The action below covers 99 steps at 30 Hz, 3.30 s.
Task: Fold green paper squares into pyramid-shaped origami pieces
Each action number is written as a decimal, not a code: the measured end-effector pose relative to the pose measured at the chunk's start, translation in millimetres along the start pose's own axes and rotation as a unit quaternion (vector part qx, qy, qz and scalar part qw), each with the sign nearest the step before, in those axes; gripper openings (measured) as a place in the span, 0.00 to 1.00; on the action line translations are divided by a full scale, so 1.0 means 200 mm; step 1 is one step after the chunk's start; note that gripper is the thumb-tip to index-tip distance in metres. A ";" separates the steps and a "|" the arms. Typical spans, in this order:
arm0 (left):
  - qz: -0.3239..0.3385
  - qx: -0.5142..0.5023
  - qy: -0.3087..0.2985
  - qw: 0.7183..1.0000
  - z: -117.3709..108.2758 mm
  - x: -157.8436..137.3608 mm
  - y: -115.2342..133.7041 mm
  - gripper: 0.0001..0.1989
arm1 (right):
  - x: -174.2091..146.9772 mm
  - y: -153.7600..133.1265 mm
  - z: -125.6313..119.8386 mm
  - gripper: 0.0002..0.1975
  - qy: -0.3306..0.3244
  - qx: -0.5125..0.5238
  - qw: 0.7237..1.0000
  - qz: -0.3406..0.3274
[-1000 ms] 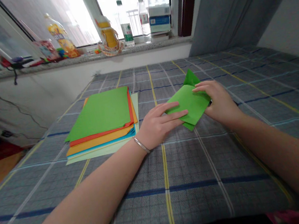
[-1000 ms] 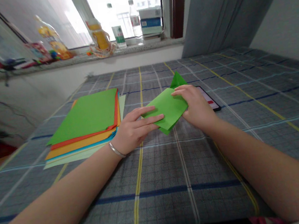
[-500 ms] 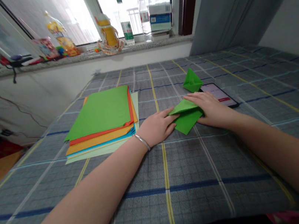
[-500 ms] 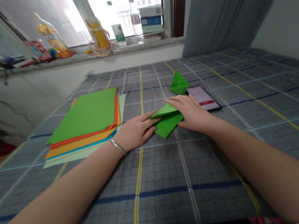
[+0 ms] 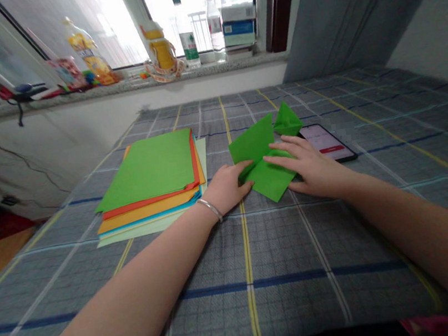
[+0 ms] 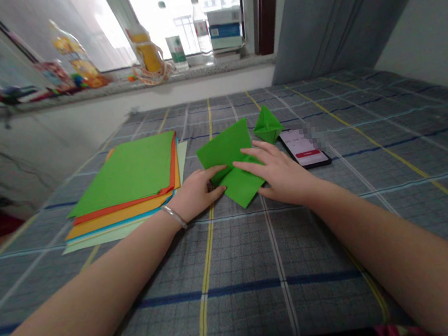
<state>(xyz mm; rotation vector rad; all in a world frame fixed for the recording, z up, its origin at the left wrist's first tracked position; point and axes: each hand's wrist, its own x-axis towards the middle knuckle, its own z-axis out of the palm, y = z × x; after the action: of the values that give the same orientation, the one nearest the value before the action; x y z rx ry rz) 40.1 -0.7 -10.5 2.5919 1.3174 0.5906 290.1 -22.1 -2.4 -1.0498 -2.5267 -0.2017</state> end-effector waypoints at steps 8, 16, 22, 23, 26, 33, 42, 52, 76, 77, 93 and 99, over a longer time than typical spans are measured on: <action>-0.028 -0.085 -0.023 0.996 -0.01 0.00 0.00 0.27 | 0.01 0.00 0.00 0.30 -0.062 0.062 0.994 -0.069; -0.016 -0.118 -0.039 0.992 -0.01 0.00 0.01 0.28 | 0.00 -0.02 -0.02 0.29 -0.119 0.085 0.986 -0.077; 0.008 -0.135 -0.055 0.989 -0.01 -0.01 0.01 0.29 | 0.00 -0.04 -0.05 0.23 -0.128 0.096 0.983 -0.089; 0.012 -0.137 -0.059 0.989 -0.01 -0.01 0.01 0.30 | 0.00 -0.04 -0.05 0.18 -0.125 0.110 0.982 -0.088; 0.016 -0.137 -0.066 0.988 -0.02 -0.01 0.01 0.30 | 0.01 -0.04 -0.05 0.12 -0.119 0.152 0.979 -0.066; -0.018 -0.113 -0.112 0.987 -0.06 0.00 0.02 0.30 | 0.03 -0.04 -0.02 0.20 -0.119 0.137 0.973 0.140; -0.034 -0.139 -0.107 0.984 -0.07 0.00 0.02 0.28 | 0.06 -0.03 0.02 0.18 -0.081 0.128 0.963 0.225; -0.009 -0.139 -0.123 0.983 -0.08 -0.01 0.02 0.24 | 0.05 -0.05 0.00 0.12 -0.114 0.094 0.967 0.207; -0.011 -0.107 -0.111 0.988 -0.06 0.00 0.04 0.26 | 0.09 -0.09 0.08 0.11 -0.123 -0.025 0.955 0.270; -0.010 -0.107 -0.109 0.988 -0.06 0.00 0.04 0.26 | 0.09 -0.09 0.08 0.11 -0.122 -0.025 0.955 0.269; 0.005 -0.062 -0.116 0.991 -0.05 -0.01 0.05 0.26 | 0.08 -0.07 0.09 0.11 -0.086 0.042 0.939 0.330; -0.025 -0.021 -0.012 0.999 0.00 -0.02 0.05 0.24 | 0.07 -0.05 0.10 0.09 -0.062 0.040 0.956 0.283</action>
<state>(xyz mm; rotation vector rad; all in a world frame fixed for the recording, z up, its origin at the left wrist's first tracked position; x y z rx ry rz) 45.2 -10.1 -9.2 2.5162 1.3428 0.5709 268.6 -14.7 -15.9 -1.7365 -2.1955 0.1324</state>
